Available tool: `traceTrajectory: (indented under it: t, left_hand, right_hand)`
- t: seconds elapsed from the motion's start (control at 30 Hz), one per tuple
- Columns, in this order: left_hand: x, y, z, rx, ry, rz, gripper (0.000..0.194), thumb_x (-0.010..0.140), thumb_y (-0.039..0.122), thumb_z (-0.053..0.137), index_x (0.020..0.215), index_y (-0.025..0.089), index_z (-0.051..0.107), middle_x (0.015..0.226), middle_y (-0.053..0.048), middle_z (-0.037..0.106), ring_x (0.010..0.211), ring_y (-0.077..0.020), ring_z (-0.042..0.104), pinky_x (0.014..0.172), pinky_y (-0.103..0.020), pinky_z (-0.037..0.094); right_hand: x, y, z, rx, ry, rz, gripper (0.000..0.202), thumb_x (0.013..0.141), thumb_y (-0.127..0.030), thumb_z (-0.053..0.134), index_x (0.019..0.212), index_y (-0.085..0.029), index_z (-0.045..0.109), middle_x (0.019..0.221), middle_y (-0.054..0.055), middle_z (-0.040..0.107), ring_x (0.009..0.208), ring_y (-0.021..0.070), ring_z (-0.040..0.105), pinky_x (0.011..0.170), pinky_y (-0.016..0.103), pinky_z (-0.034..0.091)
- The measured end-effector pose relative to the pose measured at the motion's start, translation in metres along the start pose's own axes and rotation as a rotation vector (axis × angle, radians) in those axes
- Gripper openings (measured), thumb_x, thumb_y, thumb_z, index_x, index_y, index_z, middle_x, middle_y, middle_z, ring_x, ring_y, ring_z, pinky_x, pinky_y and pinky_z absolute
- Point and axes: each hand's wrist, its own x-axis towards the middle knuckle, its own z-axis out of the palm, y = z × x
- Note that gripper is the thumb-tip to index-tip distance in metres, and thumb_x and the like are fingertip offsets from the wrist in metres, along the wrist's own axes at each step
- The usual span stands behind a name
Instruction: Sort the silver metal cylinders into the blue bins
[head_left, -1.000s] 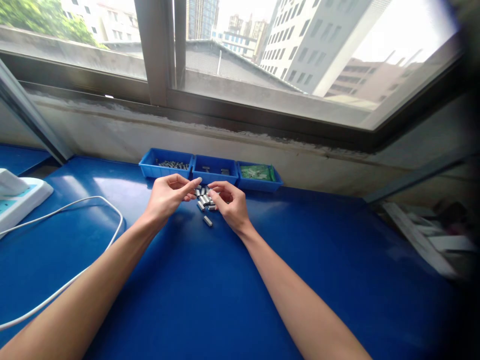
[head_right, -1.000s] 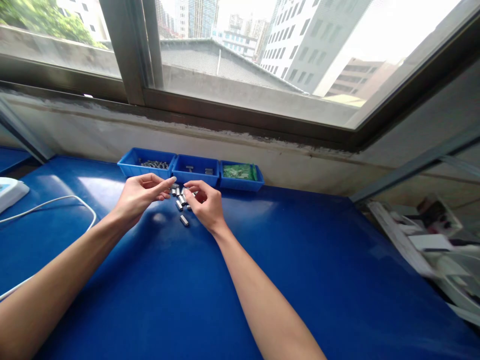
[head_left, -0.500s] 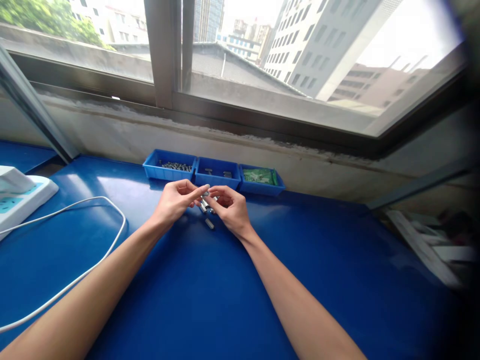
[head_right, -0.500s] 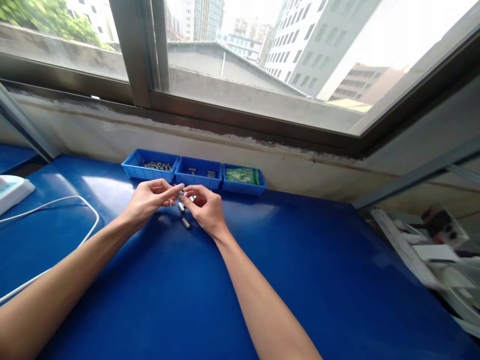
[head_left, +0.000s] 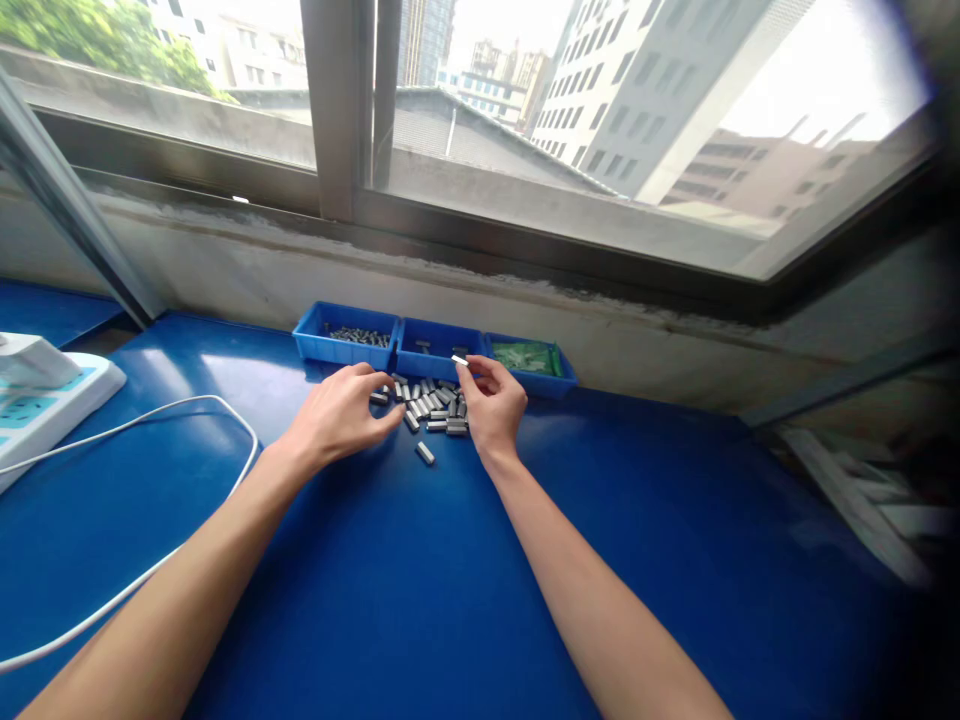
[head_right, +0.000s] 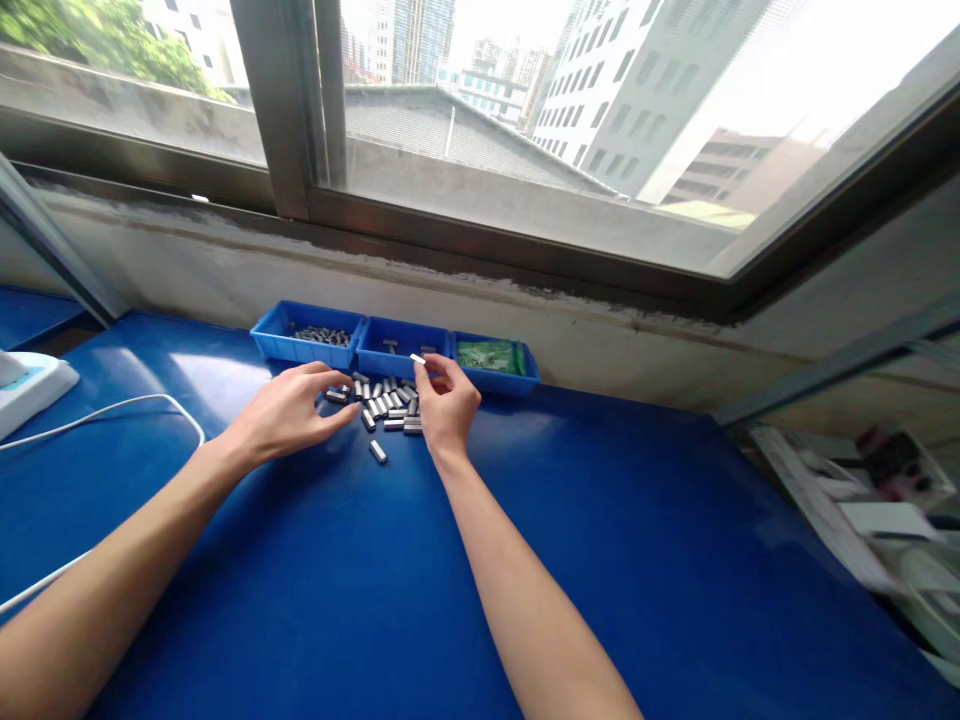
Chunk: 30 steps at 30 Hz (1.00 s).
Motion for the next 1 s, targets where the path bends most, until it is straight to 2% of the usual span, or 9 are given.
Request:
traceTrajectory:
  t: [0.13,0.33,0.43,0.6,0.67,0.77,0.87,1.0]
  left_hand:
    - [-0.001,-0.001,0.002,0.013,-0.056,0.045,0.038,0.08,0.039,0.059,0.111,0.02,0.072,0.105,-0.009,0.069,0.1,-0.0278,0.065,0.09,-0.036,0.051]
    - [0.003,-0.009,0.007,-0.087,-0.076,0.068,0.03,0.082,0.03,0.057,0.106,0.02,0.071,0.093,-0.006,0.068,0.083,-0.0219,0.065,0.074,-0.03,0.051]
    - [0.004,-0.013,0.009,-0.109,-0.077,0.069,0.025,0.086,0.029,0.055,0.103,0.021,0.072,0.087,-0.006,0.068,0.079,-0.0207,0.064,0.071,-0.03,0.049]
    - [0.006,-0.016,0.008,-0.157,-0.068,0.076,0.028,0.089,0.029,0.054,0.109,0.02,0.071,0.088,-0.006,0.069,0.077,-0.0206,0.064,0.071,-0.031,0.049]
    - [0.007,-0.012,0.007,-0.248,-0.017,0.042,0.027,0.089,0.03,0.055,0.108,0.019,0.071,0.087,-0.007,0.07,0.077,-0.0203,0.065,0.073,-0.032,0.05]
    - [0.008,0.001,0.007,-0.509,0.086,-0.072,0.027,0.088,0.035,0.061,0.104,0.017,0.072,0.082,-0.005,0.071,0.076,-0.0194,0.067,0.075,-0.031,0.053]
    - [0.008,0.014,0.009,-0.793,0.14,-0.181,0.032,0.079,0.04,0.072,0.1,0.015,0.073,0.085,-0.006,0.072,0.079,-0.0202,0.07,0.076,-0.03,0.055]
    - [0.006,0.021,0.015,-1.039,0.174,-0.209,0.044,0.066,0.039,0.084,0.101,0.014,0.072,0.085,-0.005,0.072,0.081,-0.0195,0.07,0.079,-0.03,0.056]
  right_hand:
    - [0.004,0.007,0.001,0.045,0.05,0.042,0.035,0.081,-0.045,0.07,0.098,-0.015,0.072,0.086,0.008,0.075,0.065,0.0179,0.07,0.062,0.028,0.057]
    - [0.004,0.005,0.002,0.151,0.045,0.073,0.039,0.079,-0.042,0.073,0.106,-0.014,0.071,0.087,0.008,0.075,0.071,0.02,0.073,0.07,0.032,0.061]
    - [0.002,0.002,0.002,0.187,0.018,0.063,0.039,0.08,-0.041,0.072,0.111,-0.015,0.07,0.09,0.007,0.075,0.075,0.0201,0.074,0.073,0.033,0.062]
    - [-0.002,0.0,0.0,0.154,-0.011,0.007,0.026,0.086,-0.039,0.066,0.1,-0.017,0.07,0.084,0.005,0.073,0.065,0.0164,0.07,0.064,0.029,0.058]
    - [-0.003,-0.001,-0.001,0.138,-0.034,-0.001,0.024,0.087,-0.039,0.064,0.098,-0.018,0.069,0.08,0.004,0.072,0.059,0.0149,0.067,0.06,0.027,0.056]
    - [-0.004,-0.005,-0.003,0.143,-0.09,-0.004,0.021,0.087,-0.038,0.064,0.095,-0.019,0.069,0.074,0.002,0.07,0.055,0.0138,0.064,0.054,0.026,0.052]
    - [-0.007,-0.009,-0.005,0.181,-0.172,0.006,0.018,0.087,-0.035,0.063,0.093,-0.02,0.069,0.07,0.0,0.067,0.052,0.0132,0.06,0.052,0.025,0.048]
    - [-0.01,-0.013,-0.008,0.273,-0.302,0.028,0.015,0.083,-0.03,0.063,0.092,-0.02,0.07,0.068,-0.001,0.066,0.052,0.013,0.059,0.053,0.026,0.047]
